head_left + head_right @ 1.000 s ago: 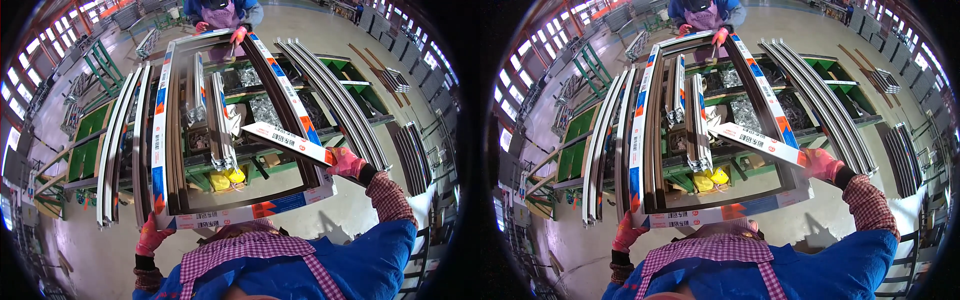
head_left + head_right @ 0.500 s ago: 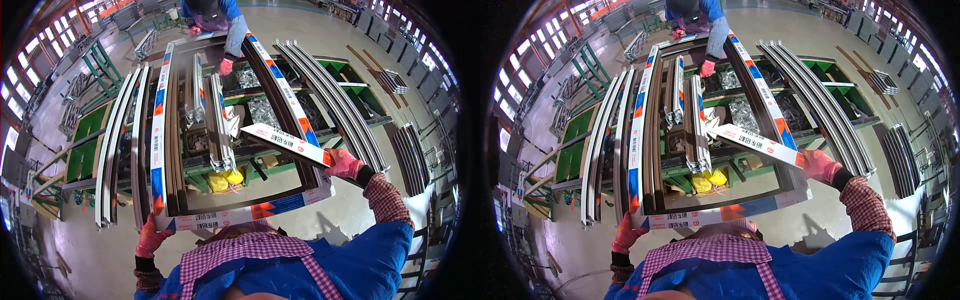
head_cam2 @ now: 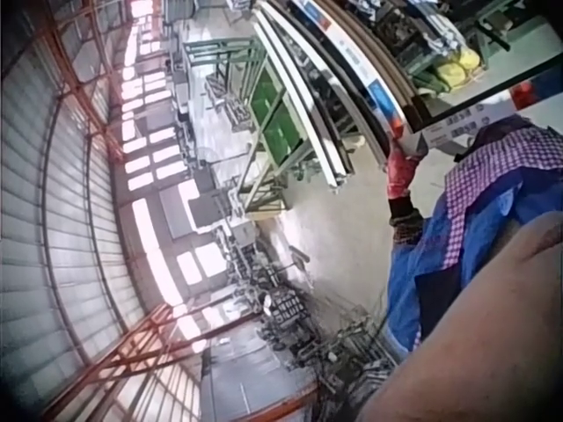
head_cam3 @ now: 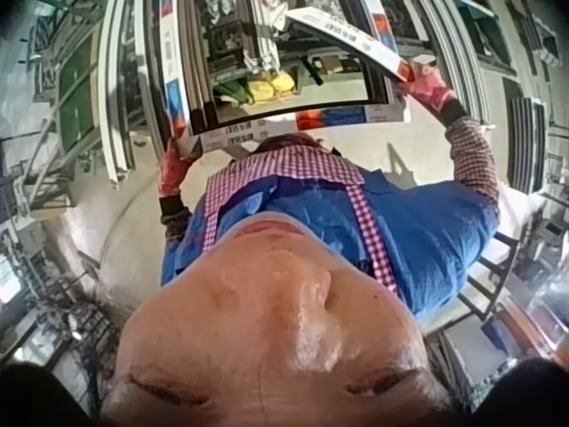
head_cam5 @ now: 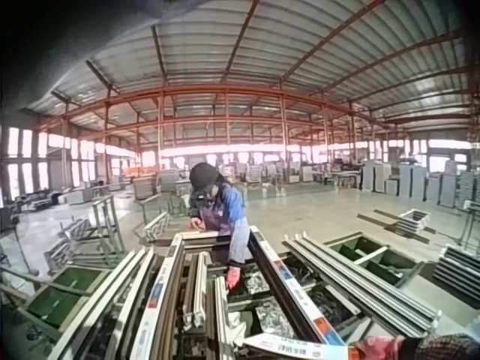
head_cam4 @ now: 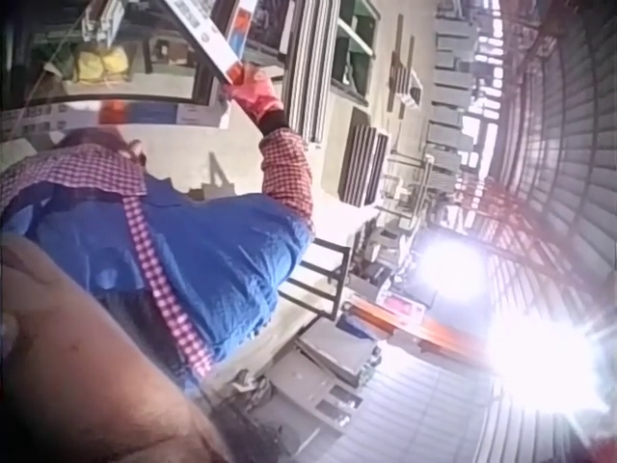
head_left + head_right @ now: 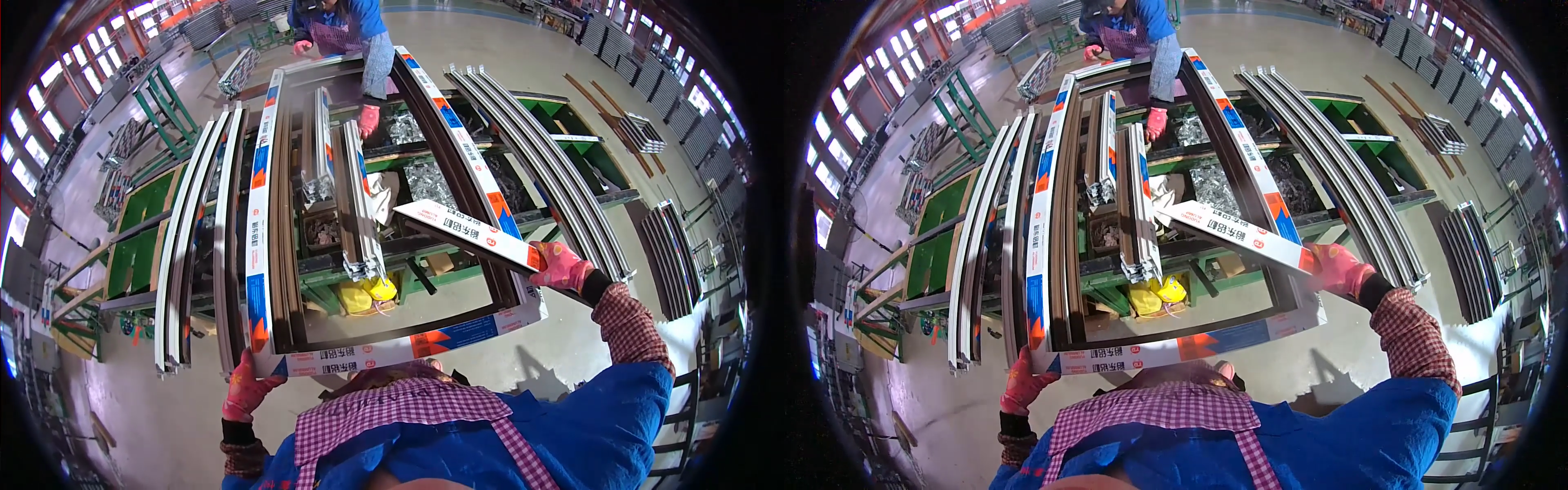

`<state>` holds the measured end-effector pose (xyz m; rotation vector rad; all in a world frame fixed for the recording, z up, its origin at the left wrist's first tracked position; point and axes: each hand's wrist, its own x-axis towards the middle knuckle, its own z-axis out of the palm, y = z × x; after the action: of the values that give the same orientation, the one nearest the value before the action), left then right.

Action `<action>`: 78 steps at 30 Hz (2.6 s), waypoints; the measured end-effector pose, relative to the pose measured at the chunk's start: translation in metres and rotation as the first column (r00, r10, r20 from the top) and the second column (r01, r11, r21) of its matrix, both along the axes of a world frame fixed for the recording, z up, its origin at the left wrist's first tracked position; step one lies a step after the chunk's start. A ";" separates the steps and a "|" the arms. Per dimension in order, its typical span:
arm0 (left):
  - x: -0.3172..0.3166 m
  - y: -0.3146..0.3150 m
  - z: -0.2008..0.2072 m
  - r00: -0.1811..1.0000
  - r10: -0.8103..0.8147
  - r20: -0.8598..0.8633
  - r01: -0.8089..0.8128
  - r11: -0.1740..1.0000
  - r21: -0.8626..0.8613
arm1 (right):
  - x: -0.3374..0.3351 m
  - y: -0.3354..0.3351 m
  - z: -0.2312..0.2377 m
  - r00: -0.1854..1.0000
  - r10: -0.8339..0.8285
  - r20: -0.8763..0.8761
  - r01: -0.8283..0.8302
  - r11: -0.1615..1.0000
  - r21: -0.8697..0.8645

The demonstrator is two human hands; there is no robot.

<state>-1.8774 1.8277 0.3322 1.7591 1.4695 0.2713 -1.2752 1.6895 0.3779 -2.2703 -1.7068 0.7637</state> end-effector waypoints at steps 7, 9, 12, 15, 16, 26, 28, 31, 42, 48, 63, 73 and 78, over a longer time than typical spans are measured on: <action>-0.017 0.003 -0.024 0.999 -0.036 0.011 0.034 0.995 0.094 | -0.001 0.001 0.002 0.992 0.080 0.093 -0.079 0.997 -0.014; -0.017 0.005 -0.026 0.997 -0.071 -0.021 0.073 0.989 0.132 | 0.001 0.000 0.000 0.990 0.076 0.123 -0.077 0.997 0.005; -0.015 0.003 -0.026 0.999 -0.036 -0.007 0.037 0.990 0.133 | 0.000 -0.001 0.003 0.991 0.083 0.106 -0.083 0.997 0.001; -0.018 0.004 -0.026 0.999 -0.042 0.021 0.040 0.995 0.089 | -0.006 0.002 0.009 0.994 0.072 0.082 -0.072 0.997 0.001; -0.020 0.004 -0.029 0.999 -0.042 0.020 0.040 0.995 0.090 | -0.010 0.002 0.013 0.998 0.027 0.053 -0.026 1.000 -0.008; -0.017 0.004 -0.027 0.999 -0.046 0.007 0.045 0.991 0.122 | -0.004 0.000 0.007 0.996 0.065 0.063 -0.066 0.998 0.016; -0.015 0.003 -0.024 0.999 -0.043 -0.008 0.043 0.992 0.122 | -0.001 0.000 0.004 0.997 0.064 0.047 -0.065 0.998 0.021; -0.010 0.002 -0.017 1.000 0.001 0.006 -0.001 0.998 0.057 | -0.005 0.001 0.007 0.999 0.025 0.035 -0.025 1.000 0.002; -0.008 0.002 -0.012 1.000 -0.014 -0.016 0.014 0.999 0.049 | -0.002 0.001 0.004 0.999 -0.036 -0.013 0.036 0.999 -0.020; -0.002 0.000 0.000 0.998 0.010 -0.063 -0.011 1.000 -0.016 | -0.005 0.000 0.003 0.998 -0.025 -0.063 0.027 0.999 0.028; -0.018 0.003 -0.028 0.999 -0.035 0.010 0.033 0.991 0.127 | -0.004 0.004 0.004 0.999 -0.024 0.032 0.025 1.000 -0.011; -0.021 0.004 -0.032 0.999 -0.006 0.033 0.005 0.999 0.050 | -0.006 0.005 0.006 0.997 -0.037 0.061 0.038 0.999 -0.026; -0.014 0.003 -0.024 0.998 0.003 0.063 -0.007 0.998 0.064 | -0.005 0.003 0.004 0.999 -0.038 0.036 0.038 0.999 -0.018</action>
<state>-1.8912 1.8308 0.3079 1.7817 1.4351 0.3765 -1.2801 1.6926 0.3822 -2.3359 -1.6735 0.7388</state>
